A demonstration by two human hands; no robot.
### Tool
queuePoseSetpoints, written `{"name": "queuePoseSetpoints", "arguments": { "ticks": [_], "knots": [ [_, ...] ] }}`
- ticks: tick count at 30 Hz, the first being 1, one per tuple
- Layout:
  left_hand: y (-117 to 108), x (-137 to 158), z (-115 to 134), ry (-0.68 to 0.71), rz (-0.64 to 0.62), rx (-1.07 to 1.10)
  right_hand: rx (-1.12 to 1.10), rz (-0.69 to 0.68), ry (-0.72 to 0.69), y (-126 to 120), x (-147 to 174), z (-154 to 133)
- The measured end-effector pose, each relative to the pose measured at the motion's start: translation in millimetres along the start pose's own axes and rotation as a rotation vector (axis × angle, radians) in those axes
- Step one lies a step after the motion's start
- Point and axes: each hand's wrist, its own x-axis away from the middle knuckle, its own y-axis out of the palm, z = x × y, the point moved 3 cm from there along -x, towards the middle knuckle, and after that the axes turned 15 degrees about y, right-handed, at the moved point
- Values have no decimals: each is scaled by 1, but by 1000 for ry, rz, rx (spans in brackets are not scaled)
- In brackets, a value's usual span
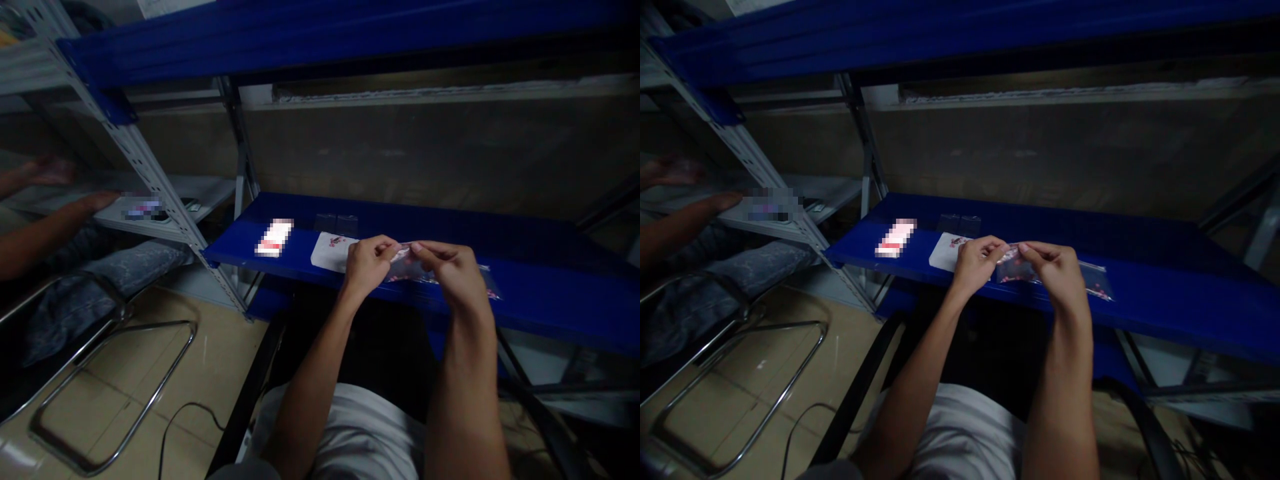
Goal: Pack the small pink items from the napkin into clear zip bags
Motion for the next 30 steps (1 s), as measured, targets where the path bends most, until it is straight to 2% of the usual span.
{"name": "queuePoseSetpoints", "arguments": {
  "ticks": [2, 6, 10, 16, 18, 20, 23, 26, 30],
  "knots": [
    [2, 0, -1, 8, 18, 55, -11, 0, 8, 1, -1, 1],
    [9, 1, -8, -61, 31, 165, 23, -57, 52, 1, -2, 4],
    [11, 0, -8, -63, 54, 90, 61, -151, 81, -7, 0, 5],
    [8, -2, 5, 45, 67, -49, 85, -300, 117, -20, 5, 14],
    [10, -1, 7, 23, 72, 7, 38, -246, 132, -24, 4, 17],
    [16, 2, 5, -39, 61, 92, -38, -119, 133, -31, 3, 18],
    [31, 8, -3, -137, -31, 179, -130, 42, 141, -38, 0, 20],
    [49, 13, -10, -174, -103, 198, -162, 101, 169, -44, -4, 24],
    [64, 16, -12, -133, -72, 170, -148, 100, 235, -52, -7, 31]
  ]
}}
